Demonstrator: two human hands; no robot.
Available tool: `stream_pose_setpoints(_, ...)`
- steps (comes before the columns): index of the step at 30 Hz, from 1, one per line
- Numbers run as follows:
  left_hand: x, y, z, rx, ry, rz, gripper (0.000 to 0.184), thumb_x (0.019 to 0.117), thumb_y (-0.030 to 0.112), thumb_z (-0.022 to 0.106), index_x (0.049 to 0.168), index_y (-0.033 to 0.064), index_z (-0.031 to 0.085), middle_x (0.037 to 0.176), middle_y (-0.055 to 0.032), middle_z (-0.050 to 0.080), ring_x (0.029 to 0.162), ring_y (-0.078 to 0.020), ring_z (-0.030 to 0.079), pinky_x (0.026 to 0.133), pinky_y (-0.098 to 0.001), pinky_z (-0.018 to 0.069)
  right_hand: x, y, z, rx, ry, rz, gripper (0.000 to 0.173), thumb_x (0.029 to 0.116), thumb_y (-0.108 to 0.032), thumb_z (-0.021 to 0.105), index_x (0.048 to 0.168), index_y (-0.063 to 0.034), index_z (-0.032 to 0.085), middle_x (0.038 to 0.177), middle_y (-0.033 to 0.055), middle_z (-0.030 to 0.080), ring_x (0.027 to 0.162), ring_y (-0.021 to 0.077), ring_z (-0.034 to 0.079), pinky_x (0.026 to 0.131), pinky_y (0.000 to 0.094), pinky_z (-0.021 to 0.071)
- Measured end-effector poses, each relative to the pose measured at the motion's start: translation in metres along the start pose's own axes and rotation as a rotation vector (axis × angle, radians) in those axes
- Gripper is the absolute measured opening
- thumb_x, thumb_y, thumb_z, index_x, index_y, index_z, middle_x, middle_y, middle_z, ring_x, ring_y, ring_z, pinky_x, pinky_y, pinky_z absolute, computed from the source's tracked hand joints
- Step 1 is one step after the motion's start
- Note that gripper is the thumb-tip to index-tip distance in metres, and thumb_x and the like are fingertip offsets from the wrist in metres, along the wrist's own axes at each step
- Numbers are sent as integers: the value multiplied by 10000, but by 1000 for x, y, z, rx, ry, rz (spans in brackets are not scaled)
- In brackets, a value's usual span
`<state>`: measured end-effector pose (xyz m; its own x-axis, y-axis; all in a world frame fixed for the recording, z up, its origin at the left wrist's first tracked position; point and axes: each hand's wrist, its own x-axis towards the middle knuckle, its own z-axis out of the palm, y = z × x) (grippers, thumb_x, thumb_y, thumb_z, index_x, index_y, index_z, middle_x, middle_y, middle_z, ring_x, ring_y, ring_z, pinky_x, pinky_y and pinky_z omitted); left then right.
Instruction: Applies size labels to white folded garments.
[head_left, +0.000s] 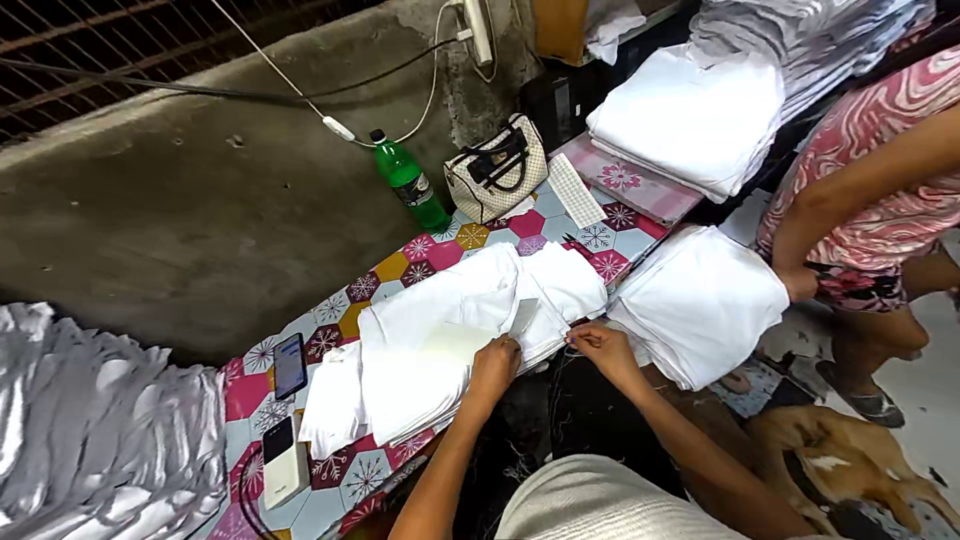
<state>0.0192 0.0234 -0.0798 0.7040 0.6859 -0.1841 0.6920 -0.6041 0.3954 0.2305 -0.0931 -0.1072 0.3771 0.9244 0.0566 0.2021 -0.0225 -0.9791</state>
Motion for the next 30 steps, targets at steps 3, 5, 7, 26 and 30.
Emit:
stream_pose_setpoints(3, 1, -6, -2, 3, -55, 6, 333, 1011, 257, 609, 1223, 21, 708, 1290, -203, 675, 1130, -390, 679, 946, -601, 520, -5, 0, 24, -84, -105, -104, 149, 948, -62, 669, 1015, 35, 760, 1093, 159, 741, 966, 165, 732, 893, 297, 604)
stream_pose_setpoints(5, 0, -8, 0, 16, -22, 8, 290, 1006, 212, 583, 1142, 2, 729, 1210, -213, 702, 1062, -397, 699, 898, -602, 529, -10, -3, 40, -135, -160, -180, 154, 945, -55, 656, 1005, 31, 769, 1080, 159, 749, 966, 182, 736, 891, 305, 599)
stream_pose_setpoints(7, 0, -10, -3, -21, 4, -11, 283, 1007, 193, 568, 1125, -10, 726, 1148, -224, 714, 1032, -401, 703, 887, -602, 526, -18, -3, 57, -189, -207, -299, 148, 936, -29, 651, 994, 39, 769, 1075, 164, 753, 975, 214, 742, 904, 335, 599)
stream_pose_setpoints(26, -13, -19, 12, -261, 349, 50, 304, 982, 58, 581, 1253, -40, 680, 1177, -235, 716, 1052, -391, 717, 945, -540, 555, 0, 34, 58, -682, 61, -480, 122, 937, -59, 661, 963, 9, 759, 1055, 173, 737, 1047, 342, 712, 915, 466, 588)
stream_pose_setpoints(30, -22, -23, -11, -385, 663, 115, 448, 883, -105, 594, 1330, -128, 579, 1320, -293, 633, 1218, -413, 639, 1060, -512, 501, 24, 15, 44, -781, 34, -256, 300, 915, -76, 680, 1209, -65, 742, 1157, 248, 685, 1081, 471, 640, 909, 634, 489)
